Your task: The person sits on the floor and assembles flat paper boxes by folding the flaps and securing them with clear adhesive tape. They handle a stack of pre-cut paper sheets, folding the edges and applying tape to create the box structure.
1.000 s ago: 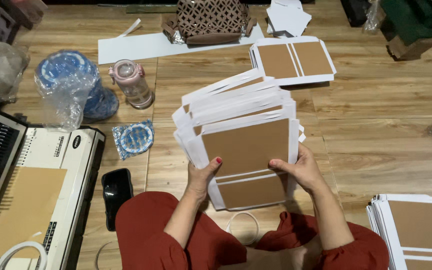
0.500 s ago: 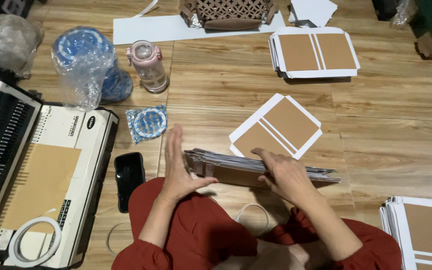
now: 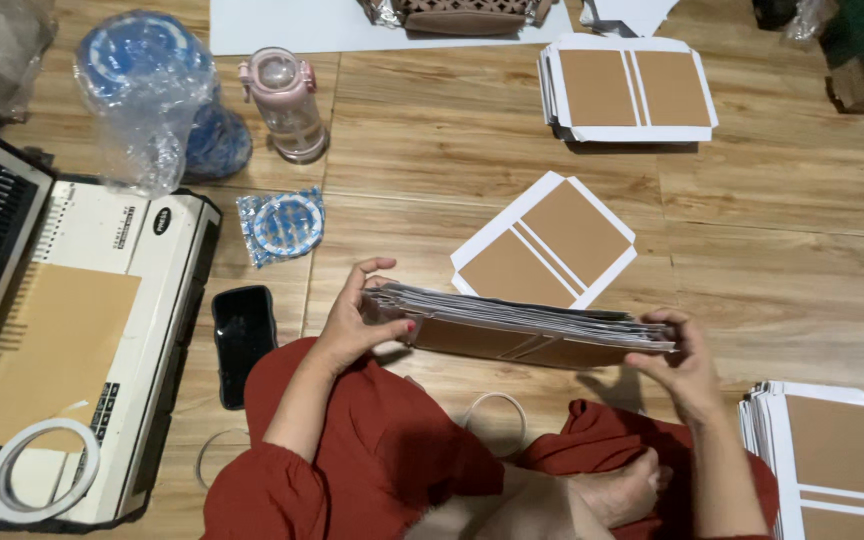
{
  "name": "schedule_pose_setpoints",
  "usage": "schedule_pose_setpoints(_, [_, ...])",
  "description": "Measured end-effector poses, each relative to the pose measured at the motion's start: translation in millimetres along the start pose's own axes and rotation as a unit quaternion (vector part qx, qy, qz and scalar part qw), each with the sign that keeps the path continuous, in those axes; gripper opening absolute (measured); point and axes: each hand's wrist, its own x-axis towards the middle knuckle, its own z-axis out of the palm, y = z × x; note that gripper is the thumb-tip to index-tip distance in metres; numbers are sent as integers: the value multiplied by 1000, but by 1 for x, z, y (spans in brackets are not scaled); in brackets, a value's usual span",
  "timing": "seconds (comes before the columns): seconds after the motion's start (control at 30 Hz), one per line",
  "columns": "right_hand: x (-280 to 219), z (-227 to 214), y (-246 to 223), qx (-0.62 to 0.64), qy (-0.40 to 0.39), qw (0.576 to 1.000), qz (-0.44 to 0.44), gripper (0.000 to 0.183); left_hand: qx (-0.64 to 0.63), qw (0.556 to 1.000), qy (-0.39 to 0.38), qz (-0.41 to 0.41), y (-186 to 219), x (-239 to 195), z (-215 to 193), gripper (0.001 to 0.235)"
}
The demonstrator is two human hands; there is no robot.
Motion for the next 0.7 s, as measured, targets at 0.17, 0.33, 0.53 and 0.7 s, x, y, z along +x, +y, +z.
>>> schedule_pose_setpoints(0.17, [-11, 41, 18, 136, 7, 990, 25, 78, 39, 999, -21, -25, -3, -5, 26, 65])
schedule_pose_setpoints(0.33, [-17, 30, 58, 94, -29, 995, 22, 83, 68, 997, -6, -25, -6, -11, 22, 52])
schedule_pose_setpoints(0.53, [-5, 33, 41, 99, 83, 990, 56, 29, 238, 960, 148, -32, 2, 18, 49, 50])
schedule_pose_setpoints(0.7, [32, -25, 37, 258, 186, 948, 10, 22, 249, 959, 120, 56, 30, 75, 115, 60])
